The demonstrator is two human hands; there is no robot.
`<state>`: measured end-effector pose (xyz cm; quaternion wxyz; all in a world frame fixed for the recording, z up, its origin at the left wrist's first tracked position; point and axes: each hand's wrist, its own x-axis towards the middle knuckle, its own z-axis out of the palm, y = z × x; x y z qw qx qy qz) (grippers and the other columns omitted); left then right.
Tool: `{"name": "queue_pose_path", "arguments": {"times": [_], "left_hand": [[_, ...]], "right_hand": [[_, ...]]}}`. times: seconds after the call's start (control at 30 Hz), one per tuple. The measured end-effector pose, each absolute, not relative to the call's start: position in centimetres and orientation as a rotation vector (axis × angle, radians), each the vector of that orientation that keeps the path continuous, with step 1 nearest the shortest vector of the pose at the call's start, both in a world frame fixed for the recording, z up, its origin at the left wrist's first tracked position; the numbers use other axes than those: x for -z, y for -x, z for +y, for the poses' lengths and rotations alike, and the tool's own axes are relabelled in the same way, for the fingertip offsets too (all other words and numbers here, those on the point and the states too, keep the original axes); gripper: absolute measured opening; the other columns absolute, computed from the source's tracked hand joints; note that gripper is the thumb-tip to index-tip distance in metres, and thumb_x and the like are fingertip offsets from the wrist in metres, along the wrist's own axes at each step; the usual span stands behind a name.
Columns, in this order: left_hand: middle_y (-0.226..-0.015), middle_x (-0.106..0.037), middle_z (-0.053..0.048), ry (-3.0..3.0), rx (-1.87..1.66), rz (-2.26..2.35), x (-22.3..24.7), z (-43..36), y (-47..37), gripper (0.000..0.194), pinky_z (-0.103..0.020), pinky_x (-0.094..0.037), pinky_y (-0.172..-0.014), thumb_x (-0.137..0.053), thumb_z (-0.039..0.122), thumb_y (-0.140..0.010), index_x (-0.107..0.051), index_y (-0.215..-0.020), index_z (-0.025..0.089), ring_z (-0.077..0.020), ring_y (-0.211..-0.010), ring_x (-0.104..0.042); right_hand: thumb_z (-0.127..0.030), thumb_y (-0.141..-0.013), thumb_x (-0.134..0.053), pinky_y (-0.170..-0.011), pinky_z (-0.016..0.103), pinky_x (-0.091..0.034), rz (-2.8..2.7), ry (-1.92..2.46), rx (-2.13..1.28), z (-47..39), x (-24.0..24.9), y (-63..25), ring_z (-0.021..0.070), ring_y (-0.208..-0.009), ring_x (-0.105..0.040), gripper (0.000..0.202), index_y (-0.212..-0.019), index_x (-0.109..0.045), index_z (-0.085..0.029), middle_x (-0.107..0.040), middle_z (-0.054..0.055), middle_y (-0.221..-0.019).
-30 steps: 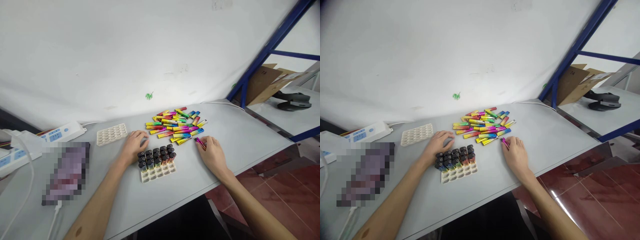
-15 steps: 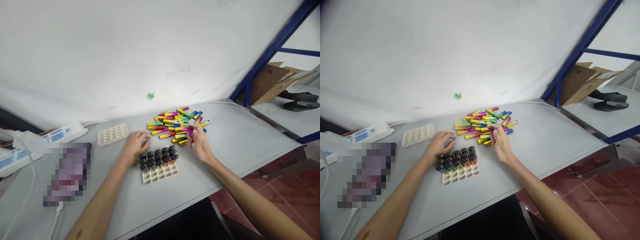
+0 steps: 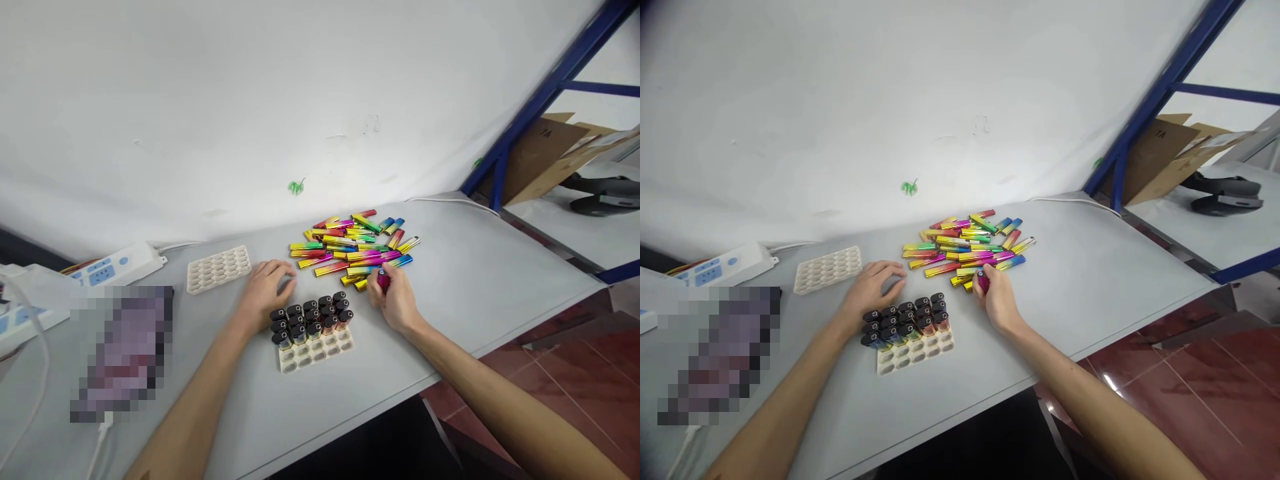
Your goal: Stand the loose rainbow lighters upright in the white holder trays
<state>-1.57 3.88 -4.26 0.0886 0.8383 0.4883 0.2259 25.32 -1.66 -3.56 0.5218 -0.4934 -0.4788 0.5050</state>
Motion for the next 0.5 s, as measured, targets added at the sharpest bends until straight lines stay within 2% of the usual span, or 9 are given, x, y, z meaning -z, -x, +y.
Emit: {"name": "queue_pose_path", "arguments": {"times": [0.1,0.3,0.5], "left_hand": [[-0.117,-0.065,-0.007,-2.493,-0.675,1.451,4.28,3.86,1.62,0.015,-0.047,-0.044,-0.100,-0.052,0.026,-0.090,-0.064,-0.099,0.022,-0.0265,-0.111,-0.056],[-0.117,-0.065,-0.006,-2.482,-0.663,1.444,4.13,3.76,1.55,0.015,-0.047,-0.044,-0.100,-0.052,0.027,-0.090,-0.064,-0.099,0.022,-0.0264,-0.111,-0.055],[-0.117,-0.065,-0.007,-2.485,-0.664,1.447,4.10,3.77,1.54,0.016,-0.047,-0.043,-0.100,-0.051,0.027,-0.090,-0.063,-0.099,0.022,-0.0270,-0.110,-0.055]], "right_hand": [[-0.055,-0.093,-0.036,-0.041,0.027,-0.015,-0.994,1.167,-1.248,-1.72,3.14,-24.96,0.0093,-0.037,-0.023,0.057,-0.046,-0.036,-0.022,-0.025,-0.004,-0.041],[-0.064,-0.093,-0.034,-0.043,0.026,-0.014,-0.963,1.145,-1.301,-1.81,2.92,-24.74,0.0081,-0.039,-0.020,0.063,-0.047,-0.036,-0.022,-0.024,-0.005,-0.042],[-0.051,-0.095,-0.036,-0.042,0.027,-0.015,-1.034,1.165,-1.239,-1.71,3.52,-24.93,0.0092,-0.037,-0.024,0.056,-0.047,-0.036,-0.022,-0.027,-0.005,-0.041]]}}
